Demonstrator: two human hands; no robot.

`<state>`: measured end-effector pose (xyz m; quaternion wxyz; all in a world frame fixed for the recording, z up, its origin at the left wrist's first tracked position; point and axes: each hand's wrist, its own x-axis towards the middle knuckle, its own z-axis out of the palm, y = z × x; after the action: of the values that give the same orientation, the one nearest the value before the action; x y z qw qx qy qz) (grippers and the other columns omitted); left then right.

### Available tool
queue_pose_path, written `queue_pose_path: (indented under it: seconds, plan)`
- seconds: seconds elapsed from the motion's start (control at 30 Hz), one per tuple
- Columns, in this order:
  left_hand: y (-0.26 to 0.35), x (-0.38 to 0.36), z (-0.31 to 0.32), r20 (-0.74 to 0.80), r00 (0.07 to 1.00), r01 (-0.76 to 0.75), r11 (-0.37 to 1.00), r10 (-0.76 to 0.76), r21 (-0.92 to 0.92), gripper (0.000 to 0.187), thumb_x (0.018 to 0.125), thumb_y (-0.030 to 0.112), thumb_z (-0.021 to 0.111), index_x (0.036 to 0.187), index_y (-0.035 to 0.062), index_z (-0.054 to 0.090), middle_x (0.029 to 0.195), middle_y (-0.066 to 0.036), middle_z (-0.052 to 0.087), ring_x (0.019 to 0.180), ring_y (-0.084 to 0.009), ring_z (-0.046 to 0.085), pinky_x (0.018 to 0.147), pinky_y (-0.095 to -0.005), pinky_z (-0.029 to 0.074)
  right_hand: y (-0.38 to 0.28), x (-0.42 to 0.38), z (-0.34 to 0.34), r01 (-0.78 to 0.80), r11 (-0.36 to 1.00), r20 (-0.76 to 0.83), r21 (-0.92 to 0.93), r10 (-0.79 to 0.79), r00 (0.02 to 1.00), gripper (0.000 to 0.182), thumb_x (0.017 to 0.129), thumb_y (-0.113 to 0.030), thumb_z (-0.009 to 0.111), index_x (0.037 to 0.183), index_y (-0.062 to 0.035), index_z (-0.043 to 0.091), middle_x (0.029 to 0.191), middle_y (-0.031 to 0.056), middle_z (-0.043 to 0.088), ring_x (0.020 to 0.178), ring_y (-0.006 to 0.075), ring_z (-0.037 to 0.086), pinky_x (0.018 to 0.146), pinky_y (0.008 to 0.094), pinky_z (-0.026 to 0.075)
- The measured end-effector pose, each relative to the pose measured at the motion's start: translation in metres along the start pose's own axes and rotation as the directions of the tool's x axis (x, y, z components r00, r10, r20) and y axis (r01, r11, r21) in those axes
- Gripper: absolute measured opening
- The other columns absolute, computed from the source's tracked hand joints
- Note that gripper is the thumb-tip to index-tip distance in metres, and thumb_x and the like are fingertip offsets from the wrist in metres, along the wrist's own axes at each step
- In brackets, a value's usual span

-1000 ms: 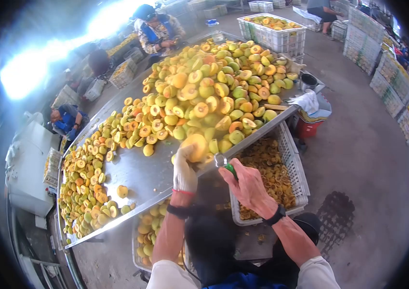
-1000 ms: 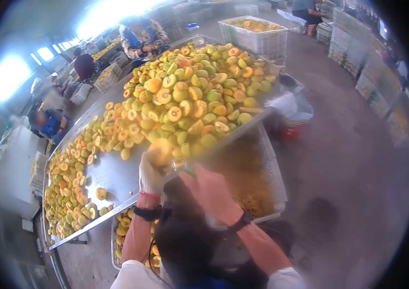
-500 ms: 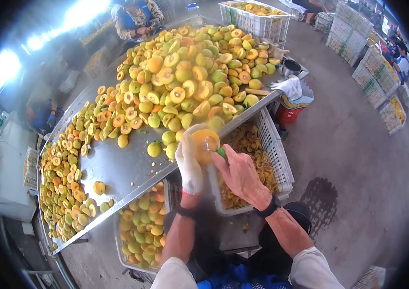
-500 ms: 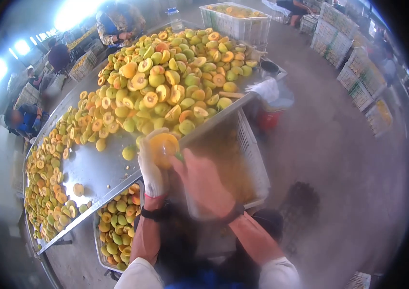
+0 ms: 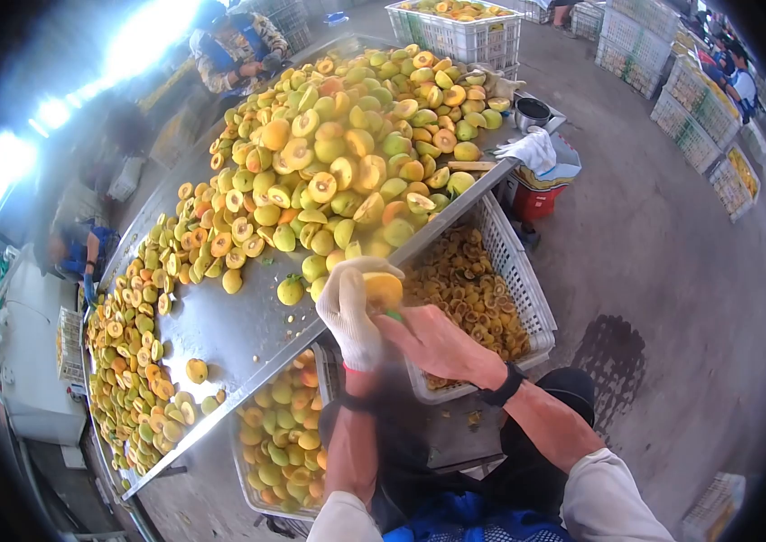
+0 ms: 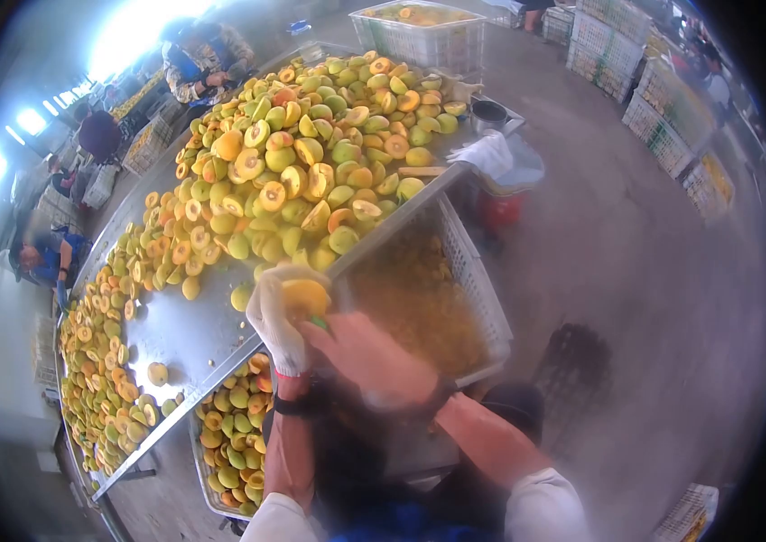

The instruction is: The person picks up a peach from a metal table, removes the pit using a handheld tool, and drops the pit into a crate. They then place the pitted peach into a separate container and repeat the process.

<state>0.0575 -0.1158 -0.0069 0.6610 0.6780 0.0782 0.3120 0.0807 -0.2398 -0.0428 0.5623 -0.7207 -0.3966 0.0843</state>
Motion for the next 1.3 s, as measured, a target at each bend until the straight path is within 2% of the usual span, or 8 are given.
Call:
queue_pose_path:
  seconds: [0.07, 0.13, 0.47, 0.63, 0.77, 0.83, 1.03, 1.3]
  plan:
    - [-0.01, 0.003, -0.001, 0.117, 0.993, 0.023, 0.986, -0.003, -0.166, 0.051, 0.11, 0.042, 0.04, 0.101, -0.0007, 0.067, 0.088, -0.015, 0.072, 0.071, -0.0178, 0.064, 0.061, -0.0283, 0.05, 0.0, -0.001, -0.006, 0.067, 0.996, 0.005, 0.062, -0.067, 0.998, 0.039, 0.107, -0.035, 0.054, 0.098, 0.0021, 0.063, 0.057, 0.0115, 0.051, 0.046, 0.0284, 0.053, 0.047, 0.039, 0.044]
    - [-0.009, 0.0, 0.003, 0.219, 0.971, 0.178, 0.912, -0.101, -0.369, 0.054, 0.109, 0.049, 0.039, 0.109, 0.0011, 0.064, 0.092, -0.016, 0.071, 0.071, -0.019, 0.065, 0.061, -0.0297, 0.052, -0.024, 0.001, -0.024, -0.677, 0.379, 0.56, 0.632, 0.38, 0.736, 0.053, 0.109, -0.048, 0.048, 0.074, -0.0092, 0.051, 0.056, -0.0031, 0.038, 0.043, 0.0111, 0.036, 0.04, 0.0293, 0.03]
    - [-0.002, 0.008, 0.012, -0.067, 0.815, 0.394, 0.636, -0.575, -0.663, 0.056, 0.104, 0.058, 0.048, 0.113, 0.0045, 0.064, 0.094, -0.012, 0.071, 0.074, -0.0203, 0.066, 0.063, -0.0305, 0.054, -0.057, -0.025, -0.027, -0.508, 0.554, 0.302, 0.66, 0.423, 0.854, 0.051, 0.11, -0.044, 0.047, 0.071, -0.013, 0.043, 0.058, -0.0072, 0.037, 0.046, 0.0043, 0.033, 0.041, 0.0247, 0.027]
    - [0.031, 0.004, -0.013, -0.139, 0.907, 0.224, 0.737, -0.397, -0.638, 0.061, 0.105, 0.058, 0.047, 0.118, 0.0009, 0.065, 0.102, -0.013, 0.072, 0.087, -0.0244, 0.07, 0.067, -0.0346, 0.058, -0.032, -0.039, -0.049, -0.018, 0.984, -0.326, -0.178, -0.041, 0.945, 0.031, 0.107, -0.029, 0.057, 0.095, -0.0002, 0.061, 0.061, 0.0104, 0.056, 0.052, 0.0214, 0.055, 0.052, 0.0349, 0.045]
    - [0.046, -0.034, -0.061, -0.133, 0.957, 0.139, 0.808, -0.259, -0.572, 0.055, 0.11, 0.046, 0.039, 0.126, -0.0002, 0.064, 0.115, -0.013, 0.07, 0.097, -0.0226, 0.07, 0.073, -0.0334, 0.059, 0.0, -0.059, -0.062, -0.08, 0.629, 0.053, -0.774, 0.19, 0.98, 0.042, 0.103, -0.037, 0.06, 0.098, 0.0032, 0.069, 0.075, 0.0269, 0.067, 0.072, 0.0471, 0.066, 0.062, 0.0505, 0.052]
    - [0.041, -0.063, -0.084, -0.075, 0.975, 0.177, 0.933, -0.21, -0.312, 0.046, 0.11, 0.036, 0.037, 0.128, 0.0029, 0.065, 0.123, -0.008, 0.066, 0.106, -0.0182, 0.066, 0.078, -0.03, 0.057, 0.036, -0.068, -0.059, -0.364, 0.573, -0.08, -0.734, 0.46, 0.884, 0.047, 0.104, -0.041, 0.058, 0.087, 0.0015, 0.068, 0.078, 0.0288, 0.067, 0.076, 0.0471, 0.068, 0.066, 0.0564, 0.051]
    - [-0.007, -0.195, -0.154, -0.219, 0.938, 0.328, 0.894, -0.269, 0.305, 0.036, 0.108, 0.027, 0.047, 0.13, 0.0031, 0.063, 0.118, -0.011, 0.068, 0.103, -0.0159, 0.063, 0.09, -0.031, 0.052, 0.041, -0.07, -0.063, -0.282, 0.619, -0.144, -0.733, 0.263, 0.954, 0.043, 0.106, -0.037, 0.052, 0.089, 0.0007, 0.064, 0.084, 0.0287, 0.066, 0.083, 0.0486, 0.065, 0.071, 0.0565, 0.049]
    - [-0.041, -0.353, -0.214, -0.486, 0.662, 0.748, 0.54, -0.57, 0.386, 0.043, 0.099, 0.041, 0.059, 0.126, 0.0087, 0.067, 0.107, -0.021, 0.074, 0.104, -0.0322, 0.072, 0.092, -0.0406, 0.054, 0.031, -0.07, -0.049, -0.274, 0.652, -0.008, -0.707, 0.379, 0.925, 0.045, 0.106, -0.042, 0.053, 0.097, 0.0005, 0.065, 0.088, 0.0276, 0.068, 0.087, 0.0486, 0.064, 0.074, 0.0551, 0.046]
